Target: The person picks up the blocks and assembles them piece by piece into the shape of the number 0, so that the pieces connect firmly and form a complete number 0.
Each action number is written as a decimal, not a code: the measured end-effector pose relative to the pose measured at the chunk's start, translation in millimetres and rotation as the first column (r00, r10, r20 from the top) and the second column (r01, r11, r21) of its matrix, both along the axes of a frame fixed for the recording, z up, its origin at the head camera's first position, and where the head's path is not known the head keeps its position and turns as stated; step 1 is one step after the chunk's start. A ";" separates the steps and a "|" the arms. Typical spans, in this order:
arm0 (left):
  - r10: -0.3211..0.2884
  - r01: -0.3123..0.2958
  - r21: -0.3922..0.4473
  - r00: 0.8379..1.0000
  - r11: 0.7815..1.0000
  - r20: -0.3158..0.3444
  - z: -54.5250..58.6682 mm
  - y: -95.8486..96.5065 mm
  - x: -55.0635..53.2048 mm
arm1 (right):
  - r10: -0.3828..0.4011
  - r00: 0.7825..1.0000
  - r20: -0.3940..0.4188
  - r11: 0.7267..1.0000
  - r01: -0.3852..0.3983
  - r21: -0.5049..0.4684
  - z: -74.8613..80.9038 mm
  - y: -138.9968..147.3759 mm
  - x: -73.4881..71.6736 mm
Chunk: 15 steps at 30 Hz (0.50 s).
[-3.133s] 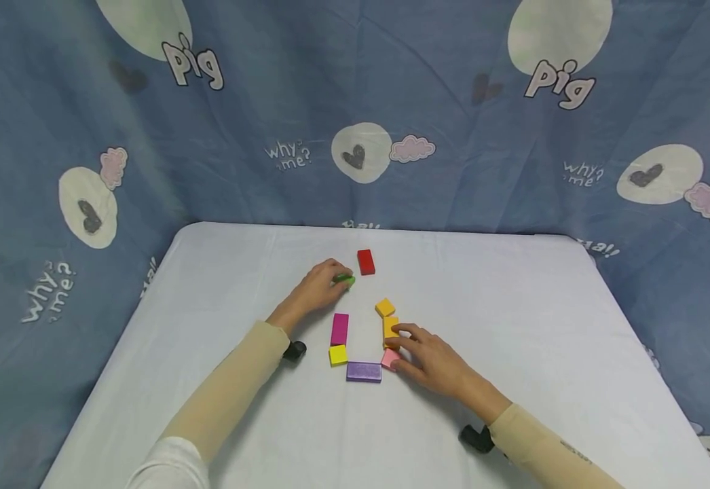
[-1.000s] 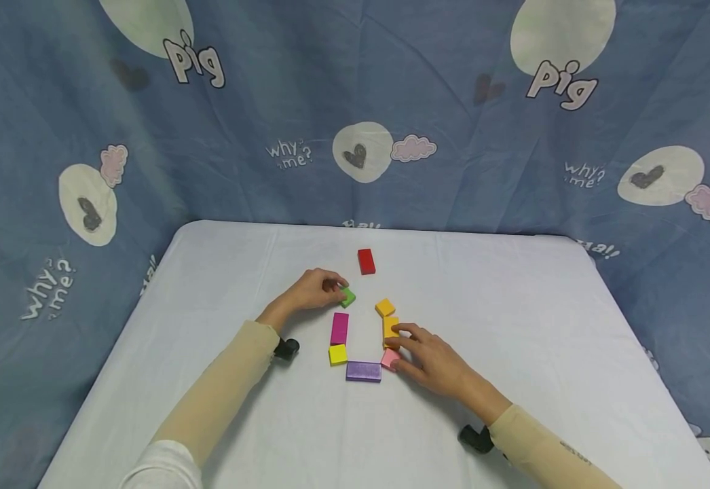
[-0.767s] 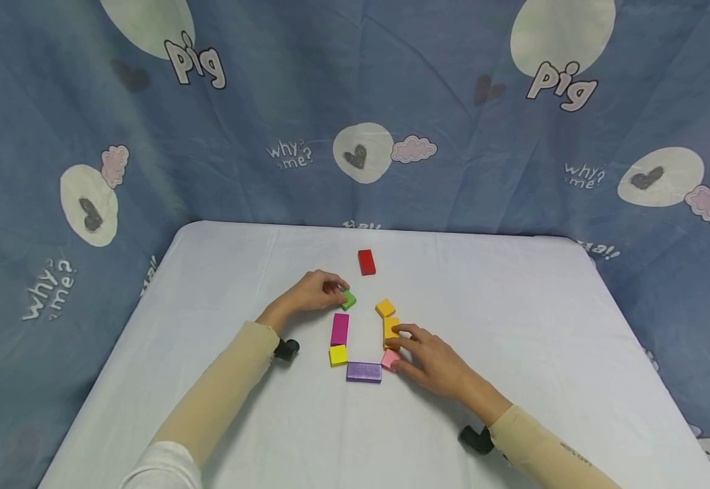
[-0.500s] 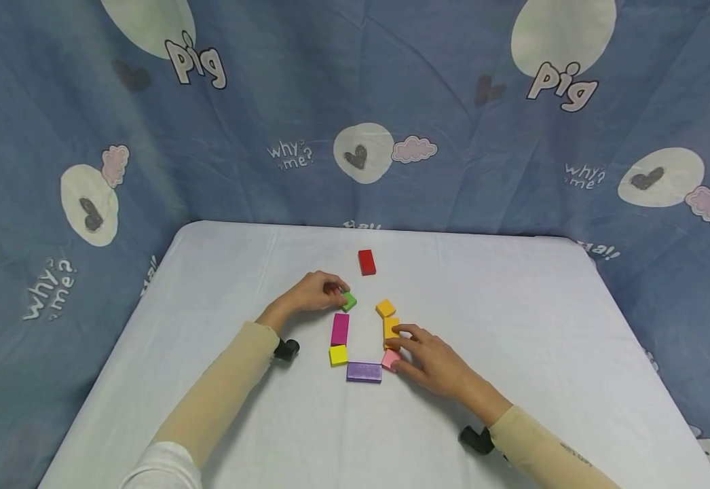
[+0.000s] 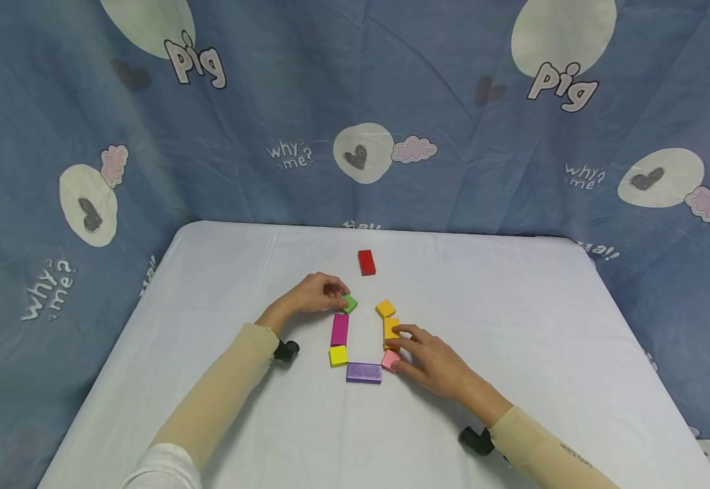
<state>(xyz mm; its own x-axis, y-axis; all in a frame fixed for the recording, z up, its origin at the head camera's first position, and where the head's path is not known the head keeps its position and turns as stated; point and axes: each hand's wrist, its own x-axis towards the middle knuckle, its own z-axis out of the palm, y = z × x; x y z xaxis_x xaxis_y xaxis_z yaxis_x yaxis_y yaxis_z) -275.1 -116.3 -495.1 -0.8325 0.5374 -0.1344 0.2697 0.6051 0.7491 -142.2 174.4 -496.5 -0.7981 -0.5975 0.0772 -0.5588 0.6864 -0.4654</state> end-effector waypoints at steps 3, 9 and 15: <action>0.000 0.000 0.005 1.000 1.000 0.012 -0.9 0.0 0.2 | -0.004 1.000 0.010 1.000 0.004 -0.002 0.2 0.1 0.3; -0.016 0.016 0.018 1.000 1.000 0.009 -3.2 -0.4 -0.2 | -0.004 1.000 0.005 1.000 0.004 0.004 -1.5 -0.2 -0.3; -0.024 0.024 0.015 1.000 1.000 0.011 -3.1 -0.7 -1.0 | -0.006 1.000 0.003 1.000 0.006 0.003 -1.4 -0.6 -0.7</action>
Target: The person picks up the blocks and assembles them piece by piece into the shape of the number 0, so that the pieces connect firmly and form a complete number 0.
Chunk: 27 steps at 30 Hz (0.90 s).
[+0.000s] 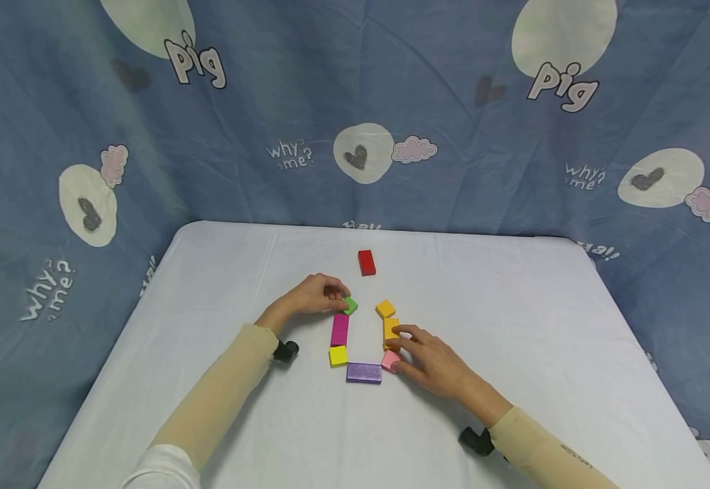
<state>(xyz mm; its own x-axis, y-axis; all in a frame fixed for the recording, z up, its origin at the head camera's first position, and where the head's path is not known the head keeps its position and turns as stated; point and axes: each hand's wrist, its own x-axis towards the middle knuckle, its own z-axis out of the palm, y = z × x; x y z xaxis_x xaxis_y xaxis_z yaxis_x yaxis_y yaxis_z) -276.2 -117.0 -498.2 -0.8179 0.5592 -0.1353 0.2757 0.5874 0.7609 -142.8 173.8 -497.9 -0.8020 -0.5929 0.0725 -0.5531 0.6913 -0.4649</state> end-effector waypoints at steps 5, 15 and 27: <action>0.011 -0.012 -0.015 0.999 1.000 -0.030 1.9 0.1 -1.2 | -0.009 1.000 0.006 1.000 0.009 0.007 0.8 -0.5 0.2; 0.126 -0.128 0.007 0.965 0.992 -0.231 2.4 13.0 -12.8 | -0.021 1.000 0.004 1.000 0.021 0.012 0.7 1.3 0.4; -0.037 -0.057 -0.224 0.917 0.973 -0.396 -7.9 22.1 -36.6 | -0.007 1.000 -0.009 1.000 0.007 0.023 -1.3 1.9 0.4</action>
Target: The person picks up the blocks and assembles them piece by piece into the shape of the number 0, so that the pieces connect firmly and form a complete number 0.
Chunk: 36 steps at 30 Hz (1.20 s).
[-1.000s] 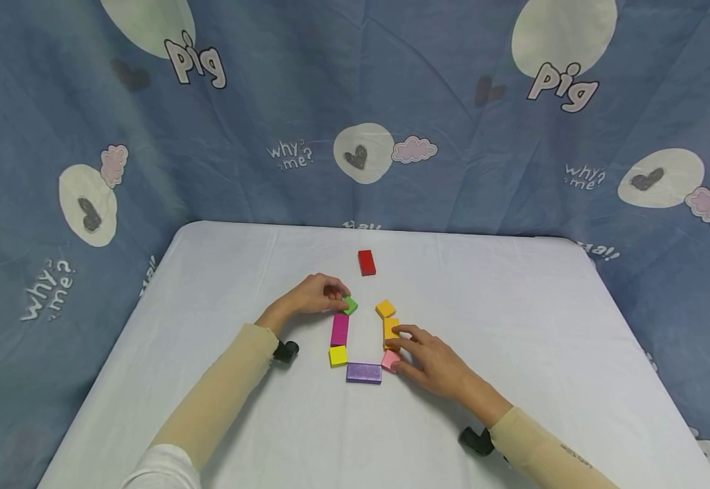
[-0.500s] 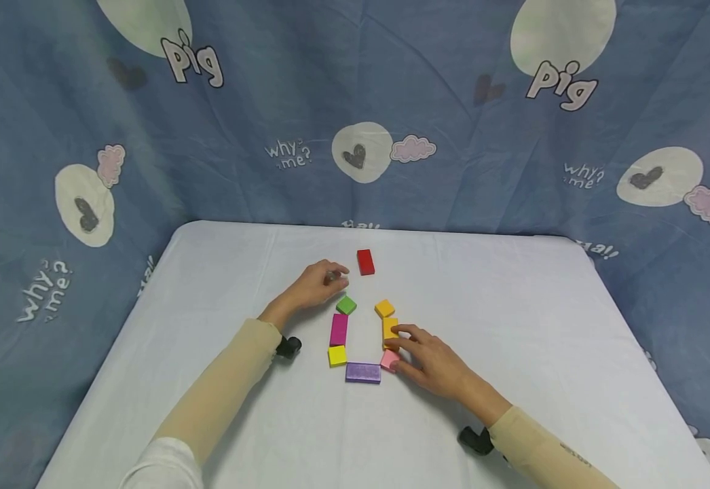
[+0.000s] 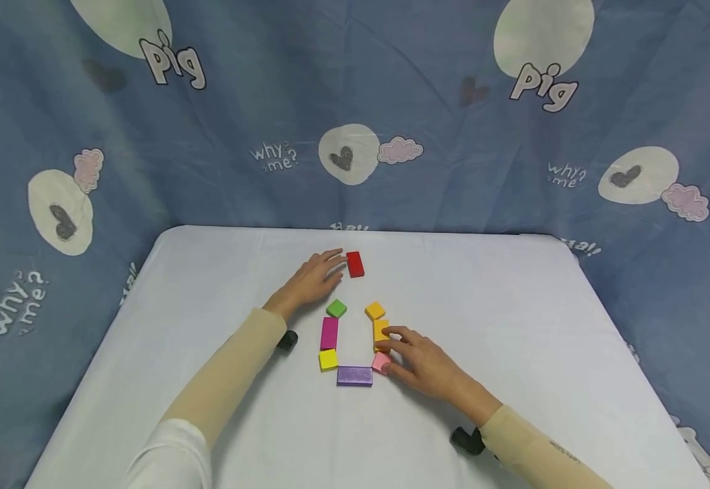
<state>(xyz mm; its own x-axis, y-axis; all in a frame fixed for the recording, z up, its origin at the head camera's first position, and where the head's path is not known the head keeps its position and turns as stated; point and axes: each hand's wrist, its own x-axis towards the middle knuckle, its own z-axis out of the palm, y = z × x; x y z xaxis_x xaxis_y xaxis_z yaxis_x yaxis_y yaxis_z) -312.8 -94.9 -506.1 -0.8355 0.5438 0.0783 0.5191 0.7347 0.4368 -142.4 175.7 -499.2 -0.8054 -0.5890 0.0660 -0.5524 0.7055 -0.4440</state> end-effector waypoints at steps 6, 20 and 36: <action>-0.018 0.023 -0.106 0.999 0.994 0.044 5.8 1.4 -4.1 | 0.016 1.000 0.011 1.000 -0.016 -0.012 0.1 -3.4 -0.6; 0.007 0.006 -0.142 0.996 0.990 0.087 11.9 10.0 -2.0 | 0.005 1.000 0.023 1.000 -0.005 -0.006 2.3 -2.5 0.2; 0.092 -0.093 0.009 0.994 0.996 0.052 11.9 10.9 5.2 | -0.002 1.000 0.012 1.000 0.002 0.001 2.2 0.8 -1.0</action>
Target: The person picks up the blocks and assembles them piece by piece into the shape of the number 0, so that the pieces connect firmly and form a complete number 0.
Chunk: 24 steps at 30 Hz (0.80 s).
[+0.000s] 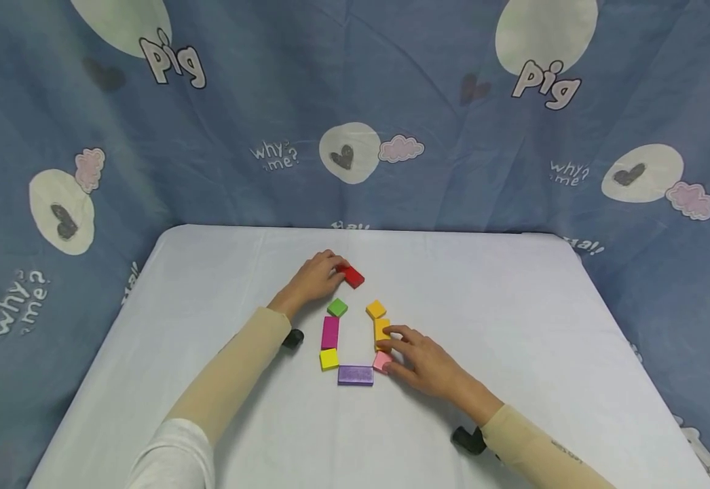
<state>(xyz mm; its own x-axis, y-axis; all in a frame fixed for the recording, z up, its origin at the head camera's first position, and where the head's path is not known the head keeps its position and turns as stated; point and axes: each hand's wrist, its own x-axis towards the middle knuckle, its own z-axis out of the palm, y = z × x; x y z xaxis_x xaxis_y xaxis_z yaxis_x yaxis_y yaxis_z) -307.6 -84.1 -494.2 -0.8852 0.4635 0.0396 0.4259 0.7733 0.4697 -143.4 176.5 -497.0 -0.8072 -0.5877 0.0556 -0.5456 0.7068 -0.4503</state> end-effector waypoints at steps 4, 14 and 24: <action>0.006 -0.007 0.023 1.000 1.000 0.007 -3.2 -2.2 0.3 | 0.001 1.000 0.001 1.000 -0.001 -0.002 -0.6 -0.7 1.0; -0.060 0.060 -0.003 0.997 0.998 0.054 -3.7 -0.7 -2.1 | 0.001 1.000 -0.010 1.000 -0.001 -0.012 0.4 -2.2 1.2; -0.052 0.050 0.046 0.997 0.998 0.056 -3.4 -1.6 1.8 | -0.005 1.000 -0.006 1.000 0.005 -0.017 -0.7 -0.7 1.2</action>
